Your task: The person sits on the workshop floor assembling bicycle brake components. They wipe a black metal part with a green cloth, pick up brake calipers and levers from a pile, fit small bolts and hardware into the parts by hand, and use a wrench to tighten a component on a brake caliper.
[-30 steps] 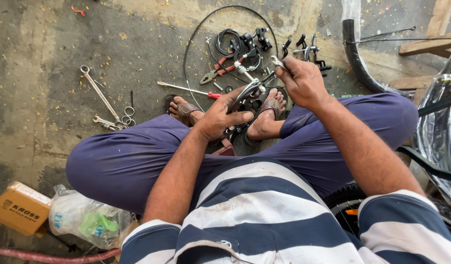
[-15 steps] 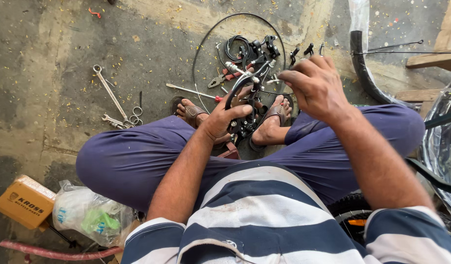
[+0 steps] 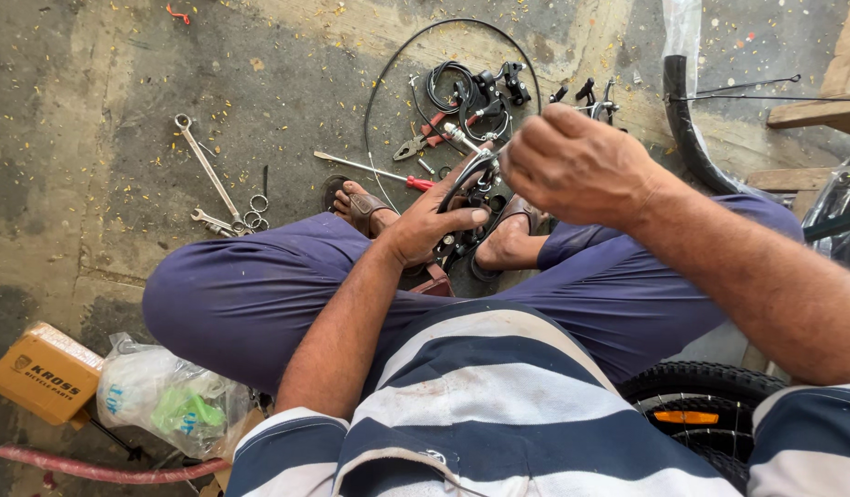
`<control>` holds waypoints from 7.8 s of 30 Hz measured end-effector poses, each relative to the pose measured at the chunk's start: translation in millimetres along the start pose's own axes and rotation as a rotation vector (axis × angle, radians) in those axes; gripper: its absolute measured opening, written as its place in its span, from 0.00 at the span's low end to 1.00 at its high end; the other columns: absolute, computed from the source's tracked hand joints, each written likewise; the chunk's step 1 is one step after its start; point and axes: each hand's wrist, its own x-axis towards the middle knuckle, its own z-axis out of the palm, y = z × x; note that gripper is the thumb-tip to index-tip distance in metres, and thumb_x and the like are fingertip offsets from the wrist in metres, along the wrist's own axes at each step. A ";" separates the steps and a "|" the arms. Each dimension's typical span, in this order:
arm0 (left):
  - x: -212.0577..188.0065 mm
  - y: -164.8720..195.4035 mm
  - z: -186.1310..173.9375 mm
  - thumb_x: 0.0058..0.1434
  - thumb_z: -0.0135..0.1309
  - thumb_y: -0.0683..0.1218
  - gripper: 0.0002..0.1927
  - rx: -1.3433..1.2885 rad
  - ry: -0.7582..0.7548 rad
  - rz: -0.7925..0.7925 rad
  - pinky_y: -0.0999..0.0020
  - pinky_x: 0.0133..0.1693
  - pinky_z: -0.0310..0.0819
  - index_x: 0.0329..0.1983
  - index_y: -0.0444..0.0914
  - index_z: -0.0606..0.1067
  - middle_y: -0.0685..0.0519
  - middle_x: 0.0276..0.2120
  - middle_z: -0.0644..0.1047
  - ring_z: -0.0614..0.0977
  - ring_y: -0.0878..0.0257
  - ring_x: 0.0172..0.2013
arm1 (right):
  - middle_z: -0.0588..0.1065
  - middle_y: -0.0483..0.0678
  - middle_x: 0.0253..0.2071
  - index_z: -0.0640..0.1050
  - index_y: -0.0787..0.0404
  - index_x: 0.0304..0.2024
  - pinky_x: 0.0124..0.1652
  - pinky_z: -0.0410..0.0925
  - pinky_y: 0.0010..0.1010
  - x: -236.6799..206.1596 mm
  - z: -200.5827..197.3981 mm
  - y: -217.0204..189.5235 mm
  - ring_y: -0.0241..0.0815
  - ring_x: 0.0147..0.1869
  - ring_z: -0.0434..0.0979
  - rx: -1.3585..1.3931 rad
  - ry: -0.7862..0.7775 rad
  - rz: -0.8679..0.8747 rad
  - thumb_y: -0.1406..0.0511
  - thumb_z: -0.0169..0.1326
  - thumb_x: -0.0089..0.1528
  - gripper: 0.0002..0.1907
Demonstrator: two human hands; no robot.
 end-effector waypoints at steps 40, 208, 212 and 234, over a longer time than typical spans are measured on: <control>11.7 -25.1 -7.4 0.64 0.57 0.46 0.42 0.156 -0.016 -0.153 0.67 0.67 0.58 0.78 0.32 0.53 0.46 0.69 0.67 0.67 0.60 0.67 | 0.75 0.40 0.24 0.79 0.55 0.26 0.29 0.69 0.26 5.2 28.8 -22.6 0.36 0.29 0.75 0.080 -0.232 -0.121 0.59 0.52 0.64 0.13; -9.8 -1.7 8.7 0.76 0.48 0.51 0.21 -0.344 0.094 0.007 0.80 0.27 0.66 0.68 0.39 0.70 0.55 0.41 0.78 0.74 0.72 0.28 | 0.78 0.50 0.52 0.79 0.60 0.52 0.44 0.74 0.36 -6.0 46.7 -86.0 0.48 0.47 0.82 0.933 0.581 0.643 0.66 0.66 0.59 0.19; -2.7 -2.0 3.3 0.74 0.49 0.52 0.20 -0.269 0.248 0.062 0.81 0.24 0.61 0.65 0.39 0.72 0.55 0.42 0.82 0.68 0.76 0.22 | 0.78 0.49 0.48 0.79 0.61 0.54 0.45 0.73 0.36 -17.6 49.0 -76.9 0.48 0.47 0.81 1.125 0.431 0.796 0.65 0.64 0.66 0.15; 6.2 -19.4 5.6 0.74 0.50 0.53 0.19 0.036 0.445 0.066 0.81 0.23 0.62 0.62 0.41 0.75 0.59 0.40 0.81 0.68 0.77 0.21 | 0.73 0.46 0.36 0.72 0.58 0.46 0.34 0.67 0.28 11.0 102.0 -144.6 0.42 0.35 0.72 1.903 0.381 1.222 0.62 0.56 0.71 0.08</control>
